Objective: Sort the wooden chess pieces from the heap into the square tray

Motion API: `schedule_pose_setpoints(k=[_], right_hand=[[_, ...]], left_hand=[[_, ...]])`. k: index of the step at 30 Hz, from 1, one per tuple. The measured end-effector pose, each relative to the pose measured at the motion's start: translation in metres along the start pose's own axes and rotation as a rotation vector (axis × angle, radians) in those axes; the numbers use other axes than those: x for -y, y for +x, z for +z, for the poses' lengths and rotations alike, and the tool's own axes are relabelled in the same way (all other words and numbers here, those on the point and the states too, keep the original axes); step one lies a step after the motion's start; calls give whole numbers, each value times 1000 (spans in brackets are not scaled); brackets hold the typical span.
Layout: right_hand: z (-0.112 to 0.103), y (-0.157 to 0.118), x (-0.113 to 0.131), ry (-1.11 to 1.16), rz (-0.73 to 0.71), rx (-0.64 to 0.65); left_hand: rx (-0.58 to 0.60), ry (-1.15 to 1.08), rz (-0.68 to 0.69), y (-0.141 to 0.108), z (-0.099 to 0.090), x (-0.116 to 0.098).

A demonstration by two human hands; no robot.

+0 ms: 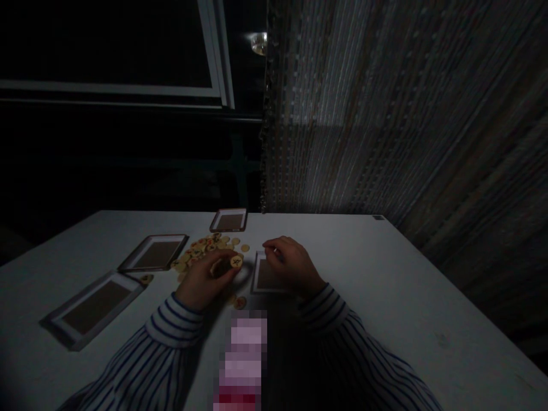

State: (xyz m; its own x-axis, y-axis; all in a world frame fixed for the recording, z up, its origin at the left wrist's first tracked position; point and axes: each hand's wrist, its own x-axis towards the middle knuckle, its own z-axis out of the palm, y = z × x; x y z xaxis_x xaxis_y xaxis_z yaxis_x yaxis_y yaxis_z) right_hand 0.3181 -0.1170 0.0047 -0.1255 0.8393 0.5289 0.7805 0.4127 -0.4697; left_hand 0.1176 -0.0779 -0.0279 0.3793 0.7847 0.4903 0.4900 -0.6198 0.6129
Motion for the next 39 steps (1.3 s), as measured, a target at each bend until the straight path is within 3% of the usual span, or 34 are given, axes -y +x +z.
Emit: schedule_pose_setpoints(k=[8, 21, 28, 39], right_hand=[[2, -16, -15, 52, 25, -57], [9, -32, -38, 80, 38, -164], [12, -36, -38, 75, -26, -92], [16, -40, -37, 213, 71, 1]], left_hand=[[15, -76, -1, 6, 26, -8], [25, -235, -47, 13, 51, -15], [77, -188, -8, 3, 60, -11], [68, -214, -13, 1, 61, -10]])
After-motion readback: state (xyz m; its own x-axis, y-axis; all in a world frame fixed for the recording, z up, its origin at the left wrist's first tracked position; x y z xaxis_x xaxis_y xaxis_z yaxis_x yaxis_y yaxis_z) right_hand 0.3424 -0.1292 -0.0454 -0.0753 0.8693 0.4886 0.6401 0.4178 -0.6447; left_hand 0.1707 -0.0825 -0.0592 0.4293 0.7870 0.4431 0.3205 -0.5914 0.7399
